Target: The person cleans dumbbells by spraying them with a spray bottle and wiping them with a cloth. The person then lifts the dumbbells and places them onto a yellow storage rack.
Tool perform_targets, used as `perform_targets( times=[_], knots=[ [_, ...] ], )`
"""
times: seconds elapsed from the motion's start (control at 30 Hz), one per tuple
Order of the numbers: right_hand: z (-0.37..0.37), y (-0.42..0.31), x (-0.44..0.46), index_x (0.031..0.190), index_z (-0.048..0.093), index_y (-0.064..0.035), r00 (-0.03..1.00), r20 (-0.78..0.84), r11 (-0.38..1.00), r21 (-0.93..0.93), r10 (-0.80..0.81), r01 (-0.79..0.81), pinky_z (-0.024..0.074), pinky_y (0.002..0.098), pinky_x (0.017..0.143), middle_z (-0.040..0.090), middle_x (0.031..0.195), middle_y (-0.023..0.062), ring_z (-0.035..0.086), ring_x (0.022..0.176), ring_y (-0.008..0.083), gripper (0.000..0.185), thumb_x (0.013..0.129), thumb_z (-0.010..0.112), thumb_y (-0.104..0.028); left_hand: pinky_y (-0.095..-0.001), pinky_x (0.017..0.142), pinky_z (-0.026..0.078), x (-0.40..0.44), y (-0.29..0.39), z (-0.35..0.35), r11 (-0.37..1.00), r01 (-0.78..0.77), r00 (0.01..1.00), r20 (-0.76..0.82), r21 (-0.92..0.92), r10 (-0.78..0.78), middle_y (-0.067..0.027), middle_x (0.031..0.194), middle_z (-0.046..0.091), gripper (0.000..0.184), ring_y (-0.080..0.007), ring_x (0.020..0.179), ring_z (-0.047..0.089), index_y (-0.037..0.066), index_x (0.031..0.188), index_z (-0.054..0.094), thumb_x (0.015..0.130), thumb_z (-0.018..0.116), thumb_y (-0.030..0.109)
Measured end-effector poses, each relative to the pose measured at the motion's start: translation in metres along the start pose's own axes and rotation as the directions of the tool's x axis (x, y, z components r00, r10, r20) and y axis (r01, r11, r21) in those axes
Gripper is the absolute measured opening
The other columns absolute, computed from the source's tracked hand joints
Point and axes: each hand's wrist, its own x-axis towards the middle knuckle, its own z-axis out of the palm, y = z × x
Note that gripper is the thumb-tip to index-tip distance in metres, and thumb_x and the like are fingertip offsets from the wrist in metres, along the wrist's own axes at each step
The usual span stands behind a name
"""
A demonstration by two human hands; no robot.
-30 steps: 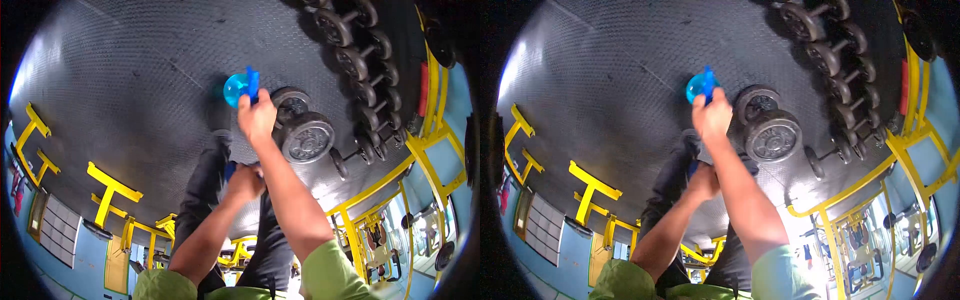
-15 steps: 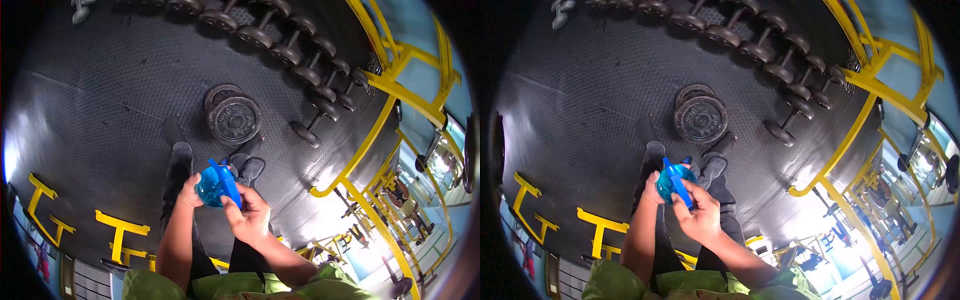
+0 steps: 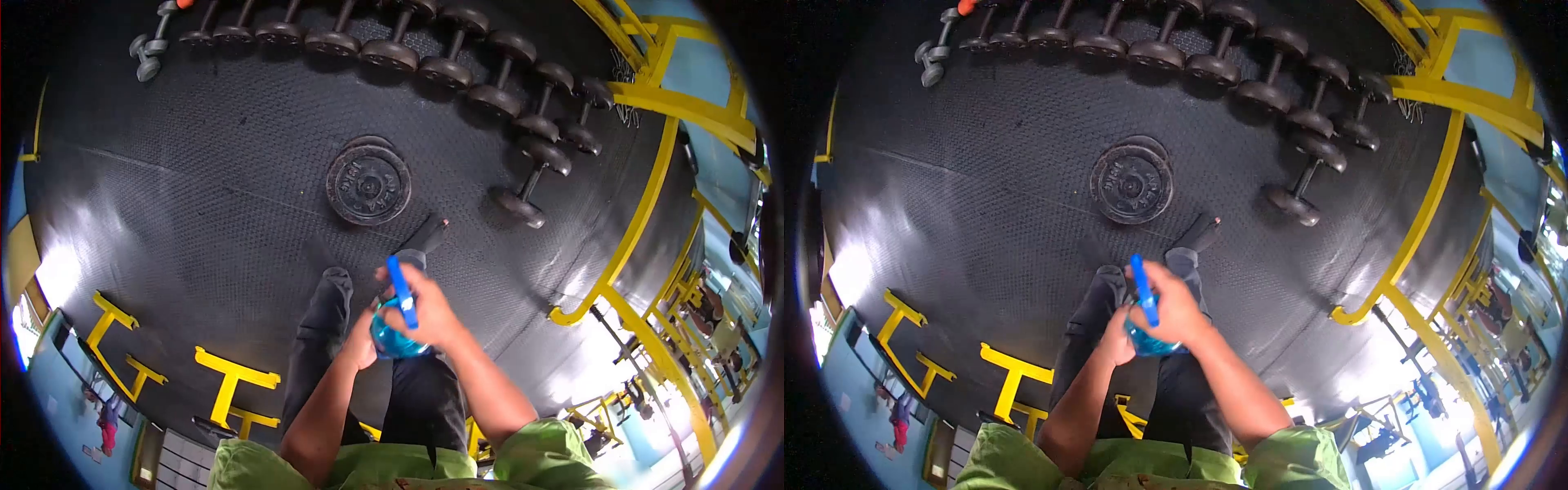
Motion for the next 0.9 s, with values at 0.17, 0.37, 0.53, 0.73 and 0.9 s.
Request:
perform_targets(
  times=[0.17,0.37,0.53,0.73,0.9],
  knots=[
    [0.002,0.059,0.043,0.114,0.058,-0.0048,0.991,-0.098,0.994,-0.060,-0.092,0.086,0.0490,0.0295,0.074,0.059,0.087,0.0022,0.057,0.080,0.0144,0.052,0.066,0.073,-0.013,-0.0316,0.086,0.044,0.016,0.036,-0.043,0.892,-0.156,0.882,-0.346,0.423,0.318,-0.0024,0.100,0.062,0.022,-0.0135,0.095,0.056,0.008,0.097,0.066,0.088,0.061,0.028],
    [0.023,0.086,0.076,0.095,0.064,-0.0019,0.973,-0.003,0.968,-0.102,0.232,-0.231,0.0497,0.0334,0.075,0.063,0.080,0.0098,0.062,0.076,0.0193,0.037,0.064,0.070,-0.022,-0.0272,0.084,0.040,0.010,0.092,-0.058,0.756,-0.233,0.794,-0.328,0.612,0.511,-0.0015,0.094,0.062,0.024,-0.0118,0.089,0.052,0.008,0.097,0.066,0.084,0.068,0.028],
    [0.010,0.102,0.068,0.096,0.062,-0.0003,0.966,-0.033,0.959,-0.119,0.255,-0.257,0.0499,0.0345,0.078,0.065,0.087,0.0125,0.063,0.081,0.0222,0.039,0.064,0.070,-0.022,-0.0264,0.089,0.038,0.012,0.093,-0.057,0.772,-0.253,0.811,-0.307,0.583,0.498,0.0008,0.098,0.061,0.023,-0.0107,0.095,0.052,0.008,0.103,0.065,0.087,0.063,0.024],
    [-0.020,0.090,0.087,0.097,0.063,-0.0005,0.974,-0.140,0.939,-0.273,0.177,-0.210,0.0498,0.0382,0.085,0.063,0.098,0.0175,0.063,0.091,0.0316,0.041,0.063,0.070,-0.022,-0.0246,0.078,0.042,0.019,0.078,-0.032,0.744,-0.274,0.802,-0.282,0.609,0.527,0.0000,0.094,0.061,0.022,-0.0086,0.086,0.053,0.005,0.099,0.065,0.084,0.068,0.020],
    [-0.023,0.067,0.109,0.107,0.059,-0.0007,1.000,0.005,0.918,-0.396,0.001,0.001,0.0478,0.0404,0.089,0.059,0.104,0.0196,0.059,0.101,0.0358,0.050,0.064,0.072,-0.023,-0.0233,0.072,0.045,0.037,0.070,-0.014,0.729,-0.376,0.767,-0.250,0.572,0.592,-0.0016,0.097,0.059,0.037,-0.0081,0.082,0.055,0.006,0.117,0.056,0.083,0.069,0.011]
  ],
)
